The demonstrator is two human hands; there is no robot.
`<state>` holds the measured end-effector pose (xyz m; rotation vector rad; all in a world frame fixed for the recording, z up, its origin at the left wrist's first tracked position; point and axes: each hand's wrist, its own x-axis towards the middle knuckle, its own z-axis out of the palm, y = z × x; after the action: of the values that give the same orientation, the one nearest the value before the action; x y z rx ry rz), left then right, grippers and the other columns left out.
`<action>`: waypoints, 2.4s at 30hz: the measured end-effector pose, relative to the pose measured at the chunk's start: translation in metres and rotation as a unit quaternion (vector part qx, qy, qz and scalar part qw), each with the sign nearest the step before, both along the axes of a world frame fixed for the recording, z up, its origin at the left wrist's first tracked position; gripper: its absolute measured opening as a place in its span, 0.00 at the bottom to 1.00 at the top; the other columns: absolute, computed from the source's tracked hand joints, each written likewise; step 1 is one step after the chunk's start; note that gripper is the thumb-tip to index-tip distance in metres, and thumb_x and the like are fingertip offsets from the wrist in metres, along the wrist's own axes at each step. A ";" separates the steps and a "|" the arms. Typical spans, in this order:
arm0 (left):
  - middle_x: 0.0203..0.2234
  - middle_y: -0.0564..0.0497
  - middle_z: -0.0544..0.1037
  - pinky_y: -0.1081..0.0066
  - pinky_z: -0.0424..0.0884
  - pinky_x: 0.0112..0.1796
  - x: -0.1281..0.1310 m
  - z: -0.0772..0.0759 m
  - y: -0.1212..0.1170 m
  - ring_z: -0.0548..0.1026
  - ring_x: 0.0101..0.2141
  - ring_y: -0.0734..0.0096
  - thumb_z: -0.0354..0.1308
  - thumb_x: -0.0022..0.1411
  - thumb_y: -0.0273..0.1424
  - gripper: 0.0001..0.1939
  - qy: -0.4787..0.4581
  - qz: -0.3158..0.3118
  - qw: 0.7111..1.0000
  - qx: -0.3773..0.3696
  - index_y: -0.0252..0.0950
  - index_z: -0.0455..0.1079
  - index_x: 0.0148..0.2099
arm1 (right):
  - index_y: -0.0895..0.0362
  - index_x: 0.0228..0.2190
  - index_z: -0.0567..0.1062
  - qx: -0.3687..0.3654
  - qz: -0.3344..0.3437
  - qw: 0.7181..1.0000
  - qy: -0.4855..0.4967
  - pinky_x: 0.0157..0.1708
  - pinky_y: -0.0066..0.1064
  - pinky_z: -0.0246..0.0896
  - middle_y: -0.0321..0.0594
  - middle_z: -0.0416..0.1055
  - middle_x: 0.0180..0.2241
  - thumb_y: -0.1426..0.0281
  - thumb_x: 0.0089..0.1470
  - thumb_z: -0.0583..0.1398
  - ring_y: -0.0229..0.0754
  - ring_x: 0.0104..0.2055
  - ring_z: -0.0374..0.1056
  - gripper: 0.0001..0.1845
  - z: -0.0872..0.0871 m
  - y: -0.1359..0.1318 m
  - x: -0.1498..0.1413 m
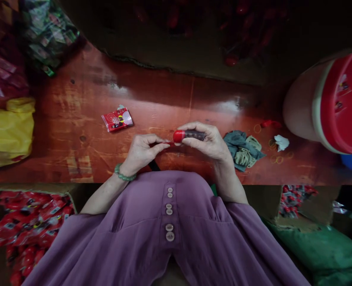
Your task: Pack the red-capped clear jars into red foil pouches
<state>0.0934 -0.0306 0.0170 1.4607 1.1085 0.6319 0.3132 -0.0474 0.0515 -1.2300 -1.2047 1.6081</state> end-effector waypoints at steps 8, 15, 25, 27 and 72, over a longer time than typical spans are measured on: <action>0.22 0.52 0.81 0.75 0.71 0.25 0.005 0.005 0.001 0.75 0.22 0.74 0.70 0.49 0.34 0.07 -0.026 0.048 0.998 -0.017 0.36 0.78 0.27 | 0.59 0.42 0.75 -0.056 -0.048 0.991 0.111 0.26 0.23 0.75 0.35 0.79 0.29 0.62 0.50 0.70 0.37 0.29 0.79 0.20 -0.003 0.002 -0.001; 0.20 0.51 0.79 0.75 0.66 0.21 0.007 0.002 0.004 0.71 0.20 0.76 0.70 0.50 0.37 0.11 -0.052 0.038 0.998 -0.014 0.35 0.77 0.27 | 0.56 0.42 0.72 -0.124 -0.102 0.980 0.118 0.19 0.20 0.69 0.37 0.79 0.28 0.53 0.47 0.69 0.37 0.25 0.77 0.27 -0.014 0.006 0.001; 0.21 0.52 0.80 0.75 0.65 0.23 0.010 0.005 0.006 0.72 0.21 0.76 0.69 0.52 0.34 0.06 -0.067 0.001 0.998 0.004 0.36 0.80 0.30 | 0.54 0.41 0.73 -0.045 -0.116 0.989 0.075 0.33 0.27 0.72 0.34 0.76 0.31 0.53 0.49 0.68 0.34 0.30 0.74 0.24 -0.016 0.003 -0.001; 0.21 0.52 0.79 0.76 0.65 0.22 0.011 0.007 0.007 0.71 0.20 0.77 0.69 0.53 0.34 0.06 -0.069 -0.004 0.998 0.012 0.37 0.80 0.30 | 0.54 0.40 0.75 -0.016 -0.108 0.993 0.042 0.38 0.28 0.71 0.34 0.76 0.34 0.53 0.49 0.68 0.35 0.34 0.73 0.22 -0.015 0.002 0.000; 0.22 0.50 0.81 0.76 0.68 0.23 0.014 -0.012 0.007 0.74 0.22 0.74 0.67 0.51 0.35 0.09 -0.046 -0.070 0.985 -0.150 0.34 0.80 0.30 | 0.59 0.35 0.77 -0.167 0.023 0.984 0.053 0.30 0.24 0.61 0.33 0.76 0.29 0.63 0.49 0.70 0.31 0.28 0.68 0.15 -0.028 -0.010 0.011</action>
<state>0.1076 -0.0241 0.0049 1.2243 0.9727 0.4078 0.3247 -0.0579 0.0238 -1.3074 -0.9275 1.9411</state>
